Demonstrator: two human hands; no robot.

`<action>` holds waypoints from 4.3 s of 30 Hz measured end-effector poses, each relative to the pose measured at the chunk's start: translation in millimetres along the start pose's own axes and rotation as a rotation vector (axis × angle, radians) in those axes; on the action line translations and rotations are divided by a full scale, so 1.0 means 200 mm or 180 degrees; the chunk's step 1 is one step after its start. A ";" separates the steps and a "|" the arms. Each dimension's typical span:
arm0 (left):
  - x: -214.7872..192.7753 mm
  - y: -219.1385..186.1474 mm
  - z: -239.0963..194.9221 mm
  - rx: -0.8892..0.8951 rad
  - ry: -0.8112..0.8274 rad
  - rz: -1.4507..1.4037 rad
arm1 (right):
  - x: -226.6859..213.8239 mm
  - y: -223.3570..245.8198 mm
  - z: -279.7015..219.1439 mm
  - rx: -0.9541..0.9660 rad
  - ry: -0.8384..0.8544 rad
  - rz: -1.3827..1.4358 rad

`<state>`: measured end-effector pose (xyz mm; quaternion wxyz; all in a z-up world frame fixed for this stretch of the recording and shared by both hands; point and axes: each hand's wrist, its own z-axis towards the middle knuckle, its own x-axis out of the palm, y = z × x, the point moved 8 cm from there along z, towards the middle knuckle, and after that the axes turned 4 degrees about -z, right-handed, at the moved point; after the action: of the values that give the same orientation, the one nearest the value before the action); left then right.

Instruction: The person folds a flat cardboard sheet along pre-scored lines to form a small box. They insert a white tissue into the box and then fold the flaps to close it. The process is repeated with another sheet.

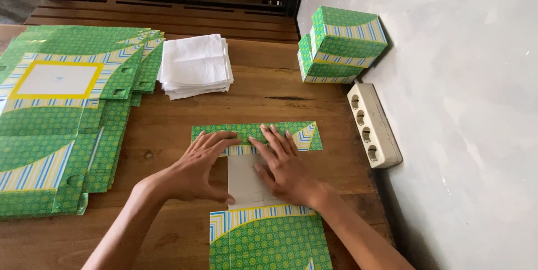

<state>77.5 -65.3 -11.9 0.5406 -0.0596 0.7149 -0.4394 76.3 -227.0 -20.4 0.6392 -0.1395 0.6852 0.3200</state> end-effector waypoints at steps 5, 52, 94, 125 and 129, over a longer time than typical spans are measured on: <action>0.00 -0.07 -0.03 -0.0005 0.0106 0.0126 | -0.01 0.01 0.00 0.0003 -0.0071 0.0042; 0.05 0.01 -0.02 0.0030 0.0371 -0.0043 | -0.04 0.01 0.00 -0.0029 -0.0116 -0.0153; 0.02 0.01 0.00 -0.0121 -0.0015 -0.0066 | -0.03 0.01 -0.01 0.0037 -0.0023 -0.0076; -0.11 0.01 -0.02 -0.0185 -0.0329 -0.1045 | -0.43 -0.31 -0.09 -0.0066 -0.0660 0.2209; -0.22 -0.01 -0.06 -0.0023 -0.0496 -0.0707 | -0.46 -0.35 -0.12 -0.0082 -0.0641 0.2167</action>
<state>83.9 -34.9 22.1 0.5423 -0.1742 0.6614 -0.4881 112.4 -315.4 49.7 0.5584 0.1211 0.6219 0.5355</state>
